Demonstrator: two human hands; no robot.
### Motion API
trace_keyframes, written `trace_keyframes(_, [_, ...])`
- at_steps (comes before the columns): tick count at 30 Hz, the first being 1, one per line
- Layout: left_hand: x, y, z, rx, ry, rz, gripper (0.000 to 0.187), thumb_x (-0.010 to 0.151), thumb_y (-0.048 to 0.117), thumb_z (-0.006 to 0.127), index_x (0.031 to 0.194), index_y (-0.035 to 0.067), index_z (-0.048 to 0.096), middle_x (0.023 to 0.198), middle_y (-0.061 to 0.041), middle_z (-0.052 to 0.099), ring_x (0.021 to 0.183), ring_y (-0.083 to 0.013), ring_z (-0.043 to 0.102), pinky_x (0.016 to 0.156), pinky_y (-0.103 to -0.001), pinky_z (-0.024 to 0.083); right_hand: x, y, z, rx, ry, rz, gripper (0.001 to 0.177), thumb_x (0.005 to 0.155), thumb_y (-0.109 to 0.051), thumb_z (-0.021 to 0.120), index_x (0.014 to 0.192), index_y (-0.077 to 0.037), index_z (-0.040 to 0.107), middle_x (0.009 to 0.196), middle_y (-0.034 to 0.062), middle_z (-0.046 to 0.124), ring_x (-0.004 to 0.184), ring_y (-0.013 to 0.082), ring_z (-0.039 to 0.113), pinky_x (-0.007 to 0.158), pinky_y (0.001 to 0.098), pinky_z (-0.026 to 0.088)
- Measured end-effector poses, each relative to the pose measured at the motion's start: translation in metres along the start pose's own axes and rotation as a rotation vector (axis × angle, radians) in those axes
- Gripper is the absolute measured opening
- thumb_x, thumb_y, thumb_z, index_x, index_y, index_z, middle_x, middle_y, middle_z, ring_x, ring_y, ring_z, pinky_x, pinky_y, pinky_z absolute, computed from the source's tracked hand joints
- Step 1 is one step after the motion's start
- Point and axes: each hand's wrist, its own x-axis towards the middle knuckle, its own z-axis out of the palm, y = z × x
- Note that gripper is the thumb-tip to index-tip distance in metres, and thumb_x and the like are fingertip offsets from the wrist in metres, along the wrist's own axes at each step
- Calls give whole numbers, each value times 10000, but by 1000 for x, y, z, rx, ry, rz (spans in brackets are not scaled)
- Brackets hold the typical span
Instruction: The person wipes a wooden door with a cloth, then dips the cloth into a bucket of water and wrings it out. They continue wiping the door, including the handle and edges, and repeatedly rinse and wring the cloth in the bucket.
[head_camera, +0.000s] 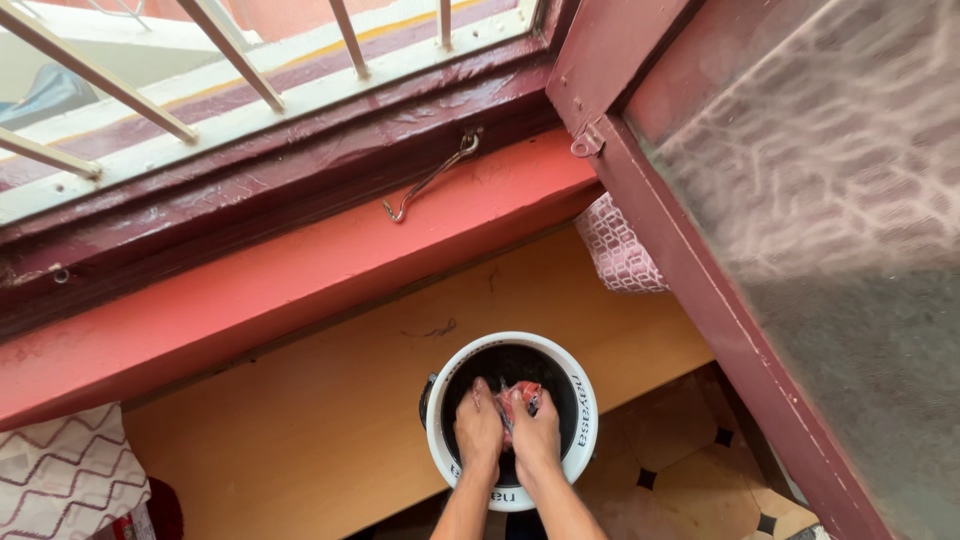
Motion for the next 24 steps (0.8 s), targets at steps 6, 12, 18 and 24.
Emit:
trace_keyframes(6, [-1, -9, 4, 78, -10, 166, 421, 1052, 392, 420, 1049, 32, 638, 841, -168, 711, 760, -305, 681, 718, -451, 520, 7, 3, 0, -38, 70, 43, 259, 1059, -278, 491, 1088, -42, 593, 918, 62, 648, 857, 166, 609, 771, 340, 508])
trace_keyframes(12, [8, -11, 13, 29, -16, 170, 506, 1064, 432, 440, 988, -9, 677, 851, -201, 728, 770, -337, 690, 722, -456, 531, 32, 6, 2, -102, 11, -1, 333, 1084, -303, 489, 1020, 5, 598, 848, 83, 593, 792, 194, 555, 718, 363, 476])
trace_keyframes(18, [35, -22, 13, -6, 44, 100, 423, 990, 393, 520, 1301, 130, 635, 1219, -171, 700, 1150, -361, 640, 961, -422, 490, 30, 10, -3, 107, -76, 22, 404, 904, -82, 690, 1277, -103, 537, 1107, 46, 711, 1043, 157, 660, 918, 302, 504])
trace_keyframes(24, [79, -63, 28, 129, 104, 77, 437, 881, 243, 638, 1290, 89, 647, 1227, -167, 734, 1163, -347, 690, 986, -419, 529, 66, 54, 1, -186, 269, 202, 349, 816, -79, 743, 1139, 51, 724, 1092, 203, 762, 980, 278, 717, 872, 387, 532])
